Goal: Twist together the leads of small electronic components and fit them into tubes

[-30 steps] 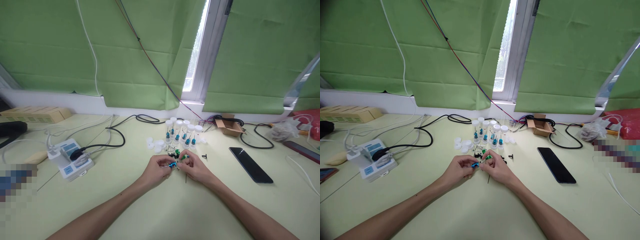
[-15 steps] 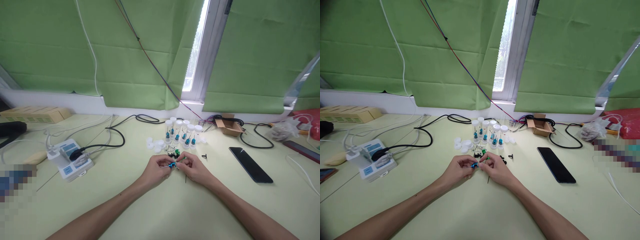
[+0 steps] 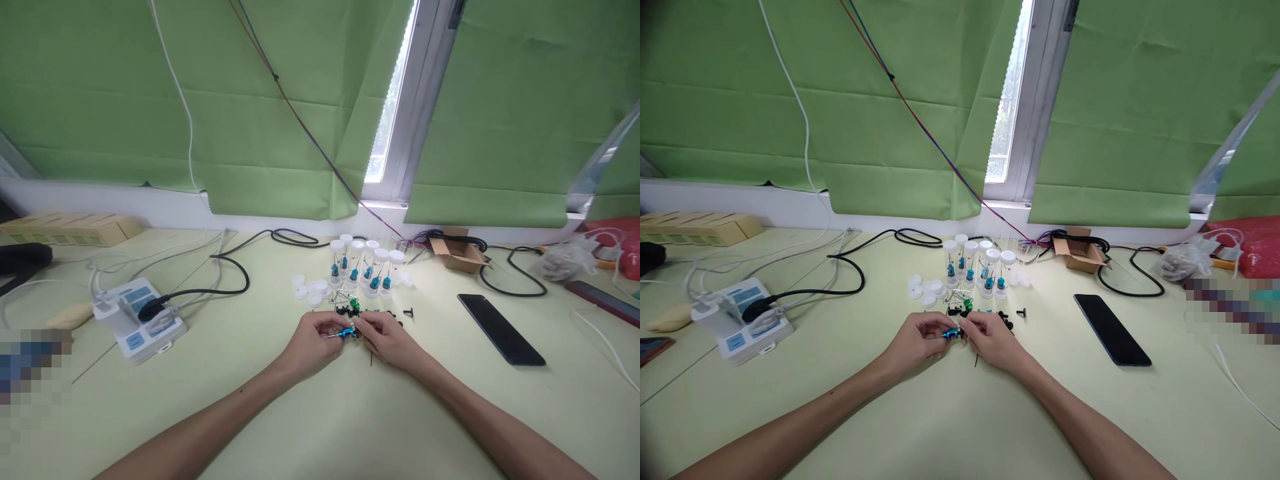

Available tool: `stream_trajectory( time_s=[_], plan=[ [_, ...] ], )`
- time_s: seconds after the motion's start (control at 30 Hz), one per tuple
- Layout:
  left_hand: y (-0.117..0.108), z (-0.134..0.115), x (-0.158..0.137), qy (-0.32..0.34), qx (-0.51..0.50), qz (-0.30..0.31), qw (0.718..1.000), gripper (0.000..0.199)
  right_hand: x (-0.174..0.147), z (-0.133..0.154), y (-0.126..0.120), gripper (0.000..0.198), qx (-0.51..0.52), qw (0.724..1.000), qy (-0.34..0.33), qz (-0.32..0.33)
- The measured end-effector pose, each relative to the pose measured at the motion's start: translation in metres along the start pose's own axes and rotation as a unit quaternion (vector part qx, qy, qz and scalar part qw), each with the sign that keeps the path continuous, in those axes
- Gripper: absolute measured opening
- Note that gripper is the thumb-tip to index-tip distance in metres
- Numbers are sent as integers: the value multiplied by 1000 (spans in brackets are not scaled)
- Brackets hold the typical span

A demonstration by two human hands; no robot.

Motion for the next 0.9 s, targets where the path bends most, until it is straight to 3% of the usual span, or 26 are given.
stream_trajectory(
  time_s=[0.5, 0.77, 0.9],
  plan=[
    [1, -3, 1, 7, -32, -1, 999, 26, 1, -2, 6, 47, -10, 999, 9, 39],
    [0, -4, 3, 22, -33, 0, 999, 24, -2, 2, 5, 22, 39, 998, 8, 50],
    [0, 0, 2, 14, -28, 3, 999, 18, -4, 4, 5, 18, 13, 999, -5, 48]
  ],
)
Point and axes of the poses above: each hand's wrist, its own x-axis towards the middle knuckle, its own y-axis out of the palm, z = x × y, the point moved 9 cm from there along x, towards the middle knuckle, and after that the axes turned 12 degrees about y, right-handed, at the moved point
